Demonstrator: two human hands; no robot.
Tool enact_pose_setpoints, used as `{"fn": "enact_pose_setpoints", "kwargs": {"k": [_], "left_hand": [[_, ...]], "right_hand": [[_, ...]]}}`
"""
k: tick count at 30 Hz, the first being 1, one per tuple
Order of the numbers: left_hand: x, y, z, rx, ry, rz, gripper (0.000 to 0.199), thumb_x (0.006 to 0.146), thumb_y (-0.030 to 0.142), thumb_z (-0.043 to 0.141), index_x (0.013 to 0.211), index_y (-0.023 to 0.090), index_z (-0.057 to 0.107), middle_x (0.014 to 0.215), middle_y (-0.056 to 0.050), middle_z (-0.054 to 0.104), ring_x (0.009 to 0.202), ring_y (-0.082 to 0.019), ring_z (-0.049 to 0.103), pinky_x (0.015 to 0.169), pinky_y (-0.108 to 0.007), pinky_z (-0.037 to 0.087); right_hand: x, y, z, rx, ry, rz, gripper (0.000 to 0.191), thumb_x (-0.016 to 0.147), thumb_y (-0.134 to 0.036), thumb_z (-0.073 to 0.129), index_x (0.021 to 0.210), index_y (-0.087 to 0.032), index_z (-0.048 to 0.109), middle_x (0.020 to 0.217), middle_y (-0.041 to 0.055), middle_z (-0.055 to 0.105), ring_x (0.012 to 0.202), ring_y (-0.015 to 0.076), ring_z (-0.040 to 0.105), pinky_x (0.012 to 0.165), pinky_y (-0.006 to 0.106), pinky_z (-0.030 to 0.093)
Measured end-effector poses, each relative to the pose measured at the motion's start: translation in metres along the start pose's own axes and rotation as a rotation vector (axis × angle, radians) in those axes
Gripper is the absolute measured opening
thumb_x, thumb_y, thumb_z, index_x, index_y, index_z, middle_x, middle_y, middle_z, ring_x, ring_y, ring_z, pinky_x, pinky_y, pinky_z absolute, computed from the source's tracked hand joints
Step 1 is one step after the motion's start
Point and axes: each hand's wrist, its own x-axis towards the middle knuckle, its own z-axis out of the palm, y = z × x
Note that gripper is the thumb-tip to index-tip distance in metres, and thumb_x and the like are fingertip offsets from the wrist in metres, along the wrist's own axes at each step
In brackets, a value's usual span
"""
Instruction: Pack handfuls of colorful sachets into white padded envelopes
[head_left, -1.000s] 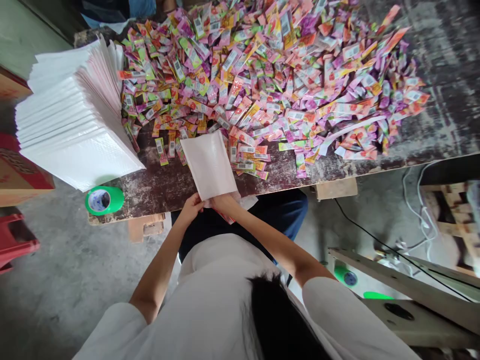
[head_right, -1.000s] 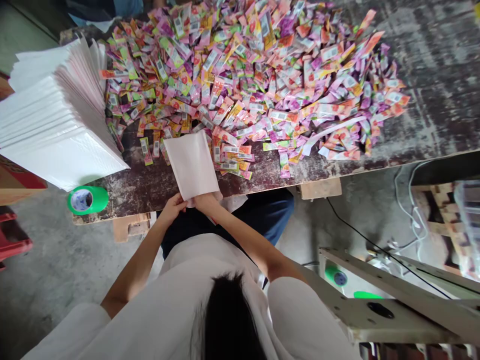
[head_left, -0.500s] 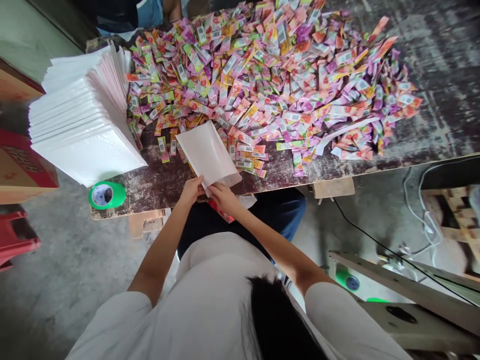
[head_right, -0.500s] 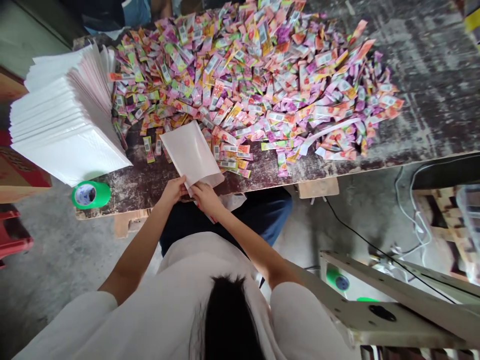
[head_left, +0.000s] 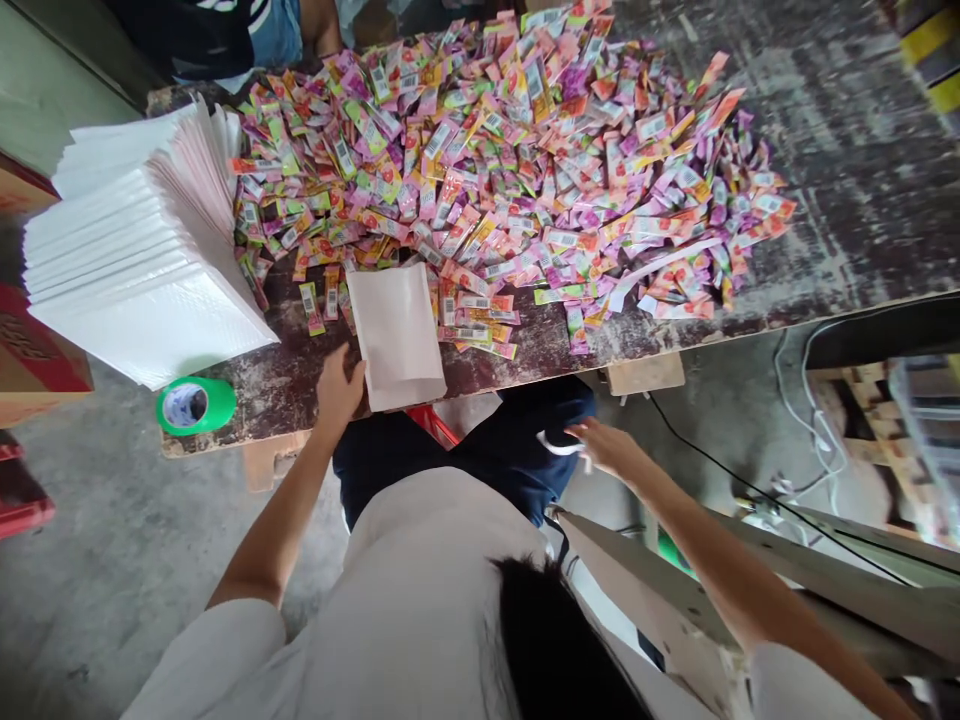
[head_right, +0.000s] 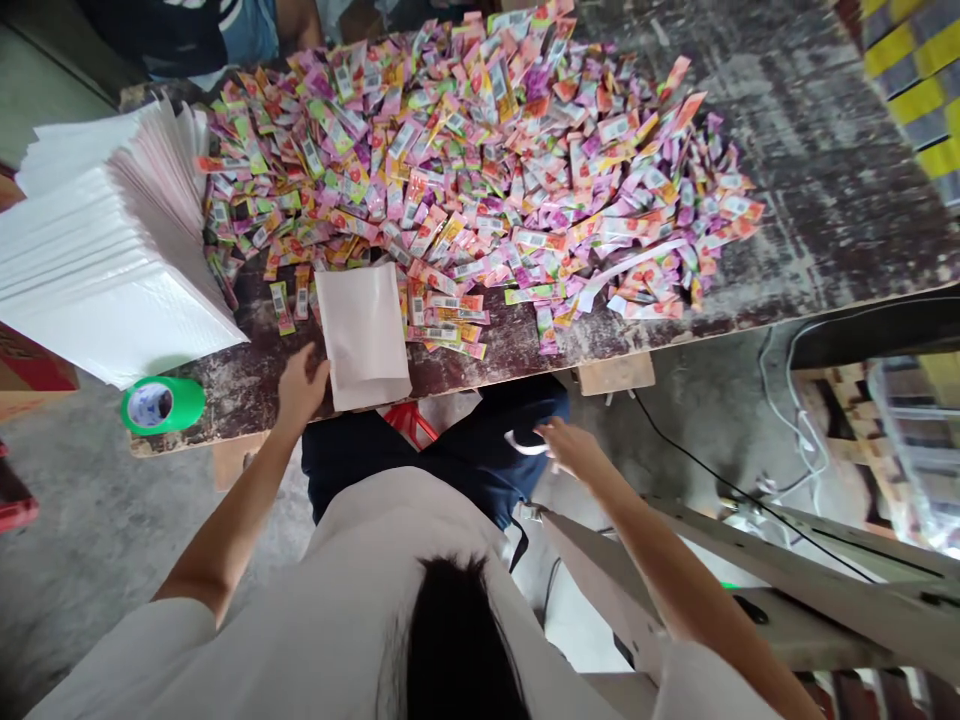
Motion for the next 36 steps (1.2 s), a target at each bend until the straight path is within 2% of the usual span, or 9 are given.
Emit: {"fn": "enact_pose_setpoints", "kwargs": {"k": [3,7,9,13,19,24,28,31,36], "left_hand": [[0.013,0.014,-0.005,0.198,-0.187,0.416,0.056,0.090,0.040,0.052,0.142,0.018,0.050,0.150,-0.012,0.046,0.143,-0.028,0.036,0.119,-0.044,0.023],[0.034,0.010,0.011,0.370,-0.768,0.760,0.060,0.093,0.046,0.048,0.146,0.019,0.045,0.155,-0.012,0.039,0.147,-0.029,0.028,0.122,-0.048,0.006],[0.040,-0.006,0.018,0.410,-0.918,0.810,0.066,0.092,0.052,0.047,0.149,0.020,0.041,0.156,-0.013,0.037,0.147,-0.028,0.028,0.121,-0.047,0.004],[0.045,-0.039,0.018,0.398,-0.990,0.827,0.082,0.085,0.063,0.054,0.152,0.021,0.034,0.158,-0.015,0.032,0.149,-0.030,0.024,0.121,-0.046,0.004],[0.045,-0.062,0.001,0.384,-1.093,0.825,0.097,0.077,0.069,0.060,0.154,0.021,0.028,0.159,-0.016,0.028,0.149,-0.032,0.023,0.121,-0.045,0.005],[0.041,-0.070,-0.003,0.346,-1.048,0.780,0.100,0.074,0.068,0.064,0.153,0.017,0.031,0.158,-0.018,0.030,0.149,-0.034,0.022,0.121,-0.049,0.006],[0.035,-0.066,-0.001,0.179,-0.927,0.673,0.080,0.076,0.059,0.068,0.143,0.020,0.050,0.150,-0.016,0.046,0.143,-0.031,0.037,0.121,-0.048,0.018],[0.021,-0.061,0.006,0.026,-0.655,0.491,0.046,0.089,0.049,0.055,0.124,0.021,0.066,0.131,-0.012,0.064,0.129,-0.026,0.054,0.115,-0.044,0.032],[0.000,-0.055,0.027,-0.083,-0.010,0.086,0.042,0.088,0.048,0.050,0.096,0.015,0.074,0.088,-0.010,0.074,0.084,-0.024,0.068,0.082,-0.035,0.051]], "right_hand": [[-0.005,0.006,-0.004,-0.164,0.209,0.059,0.028,0.089,-0.013,0.051,0.108,-0.020,0.070,0.103,0.0176,0.068,0.082,0.0262,0.068,0.071,0.037,0.055],[0.052,-0.084,-0.027,-0.060,0.533,-0.420,0.048,0.091,-0.012,0.048,0.138,-0.018,0.054,0.140,0.0161,0.055,0.130,0.0297,0.051,0.106,0.044,0.044],[0.090,-0.123,-0.036,-0.044,0.547,-0.676,0.056,0.090,-0.007,0.047,0.144,-0.024,0.047,0.151,0.0105,0.044,0.142,0.0271,0.039,0.115,0.049,0.034],[0.144,-0.139,-0.042,-0.088,0.370,-0.945,0.057,0.087,-0.006,0.054,0.139,-0.029,0.052,0.150,0.0062,0.046,0.141,0.0248,0.040,0.115,0.051,0.031],[0.153,-0.117,-0.042,-0.093,0.303,-1.021,0.022,0.092,-0.023,0.058,0.113,-0.024,0.067,0.139,0.0081,0.058,0.130,0.0248,0.052,0.110,0.049,0.037],[0.148,-0.124,-0.036,0.147,0.375,-0.984,0.024,0.097,-0.018,0.045,0.092,-0.021,0.068,0.115,0.0076,0.070,0.116,0.0209,0.061,0.102,0.042,0.045],[0.147,-0.136,-0.033,0.391,0.531,-0.713,0.024,0.099,-0.025,0.039,0.095,-0.020,0.062,0.097,0.0101,0.069,0.096,0.0215,0.064,0.088,0.036,0.049],[0.152,-0.151,-0.032,0.469,0.624,-0.542,0.023,0.098,-0.029,0.035,0.095,-0.020,0.056,0.090,0.0108,0.066,0.083,0.0230,0.062,0.077,0.034,0.049],[0.171,-0.178,-0.032,0.545,0.695,-0.338,0.024,0.098,-0.035,0.033,0.101,-0.018,0.050,0.090,0.0122,0.065,0.079,0.0256,0.063,0.071,0.033,0.046]]}}
